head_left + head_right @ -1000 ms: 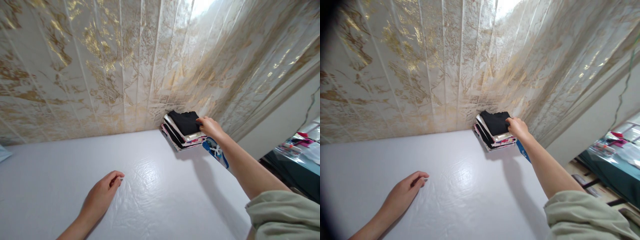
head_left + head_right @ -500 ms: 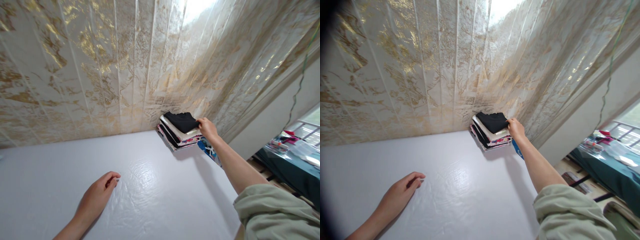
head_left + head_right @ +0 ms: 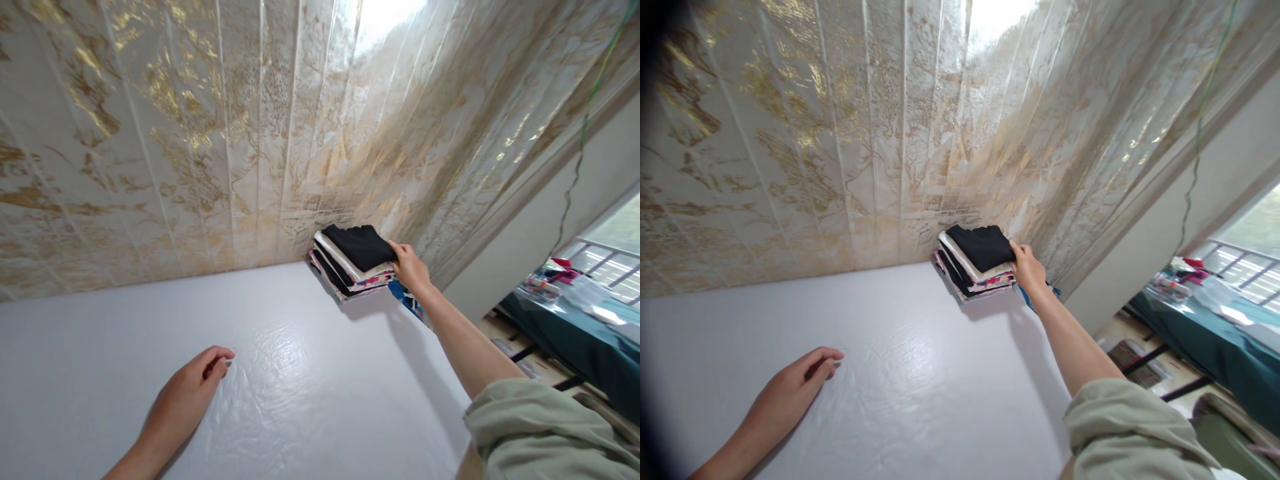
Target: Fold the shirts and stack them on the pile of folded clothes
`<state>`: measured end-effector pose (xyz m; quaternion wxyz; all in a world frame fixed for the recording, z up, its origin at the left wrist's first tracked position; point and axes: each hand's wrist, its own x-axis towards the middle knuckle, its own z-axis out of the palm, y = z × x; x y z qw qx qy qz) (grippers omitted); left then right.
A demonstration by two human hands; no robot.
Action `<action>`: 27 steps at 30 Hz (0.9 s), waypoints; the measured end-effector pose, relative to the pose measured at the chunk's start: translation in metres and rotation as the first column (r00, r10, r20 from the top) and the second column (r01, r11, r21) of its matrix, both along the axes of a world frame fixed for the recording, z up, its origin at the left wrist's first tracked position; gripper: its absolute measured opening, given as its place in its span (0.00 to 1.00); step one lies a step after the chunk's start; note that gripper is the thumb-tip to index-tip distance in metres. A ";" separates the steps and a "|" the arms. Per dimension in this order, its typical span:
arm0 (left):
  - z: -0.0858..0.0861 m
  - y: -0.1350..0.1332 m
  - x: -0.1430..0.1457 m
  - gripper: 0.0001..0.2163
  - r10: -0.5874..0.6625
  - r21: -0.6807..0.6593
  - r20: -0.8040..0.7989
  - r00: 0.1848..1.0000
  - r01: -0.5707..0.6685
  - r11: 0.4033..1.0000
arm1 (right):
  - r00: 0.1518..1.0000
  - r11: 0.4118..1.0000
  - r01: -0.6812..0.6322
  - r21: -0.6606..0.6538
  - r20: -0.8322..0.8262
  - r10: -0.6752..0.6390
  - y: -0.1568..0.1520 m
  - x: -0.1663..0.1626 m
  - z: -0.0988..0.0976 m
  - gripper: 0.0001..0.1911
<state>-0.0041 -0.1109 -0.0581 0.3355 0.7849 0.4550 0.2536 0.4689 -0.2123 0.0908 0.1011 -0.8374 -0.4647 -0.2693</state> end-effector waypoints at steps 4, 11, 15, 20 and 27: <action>0.001 0.000 0.000 0.14 -0.001 0.014 0.010 1.000 0.001 1.000 | 0.973 0.993 -0.109 -0.051 0.201 0.117 0.003 -0.018 -0.006 0.26; 0.001 0.001 0.001 0.14 0.001 0.035 0.044 0.999 -0.003 0.999 | 0.969 0.972 -0.233 -0.017 0.075 0.234 0.018 -0.012 -0.025 0.22; -0.002 0.002 0.000 0.14 -0.002 0.040 0.045 0.999 0.000 0.999 | 0.973 0.973 -0.232 0.008 0.002 0.232 0.022 -0.014 -0.030 0.22; -0.002 0.003 0.000 0.13 -0.003 0.045 0.056 0.998 0.001 0.999 | 0.963 0.963 -0.267 0.018 0.022 0.267 0.015 -0.016 -0.040 0.28; -0.004 0.005 -0.001 0.14 0.000 0.043 0.059 0.998 -0.002 0.999 | 0.827 0.888 0.281 0.365 -0.562 -0.031 -0.007 0.037 -0.019 0.23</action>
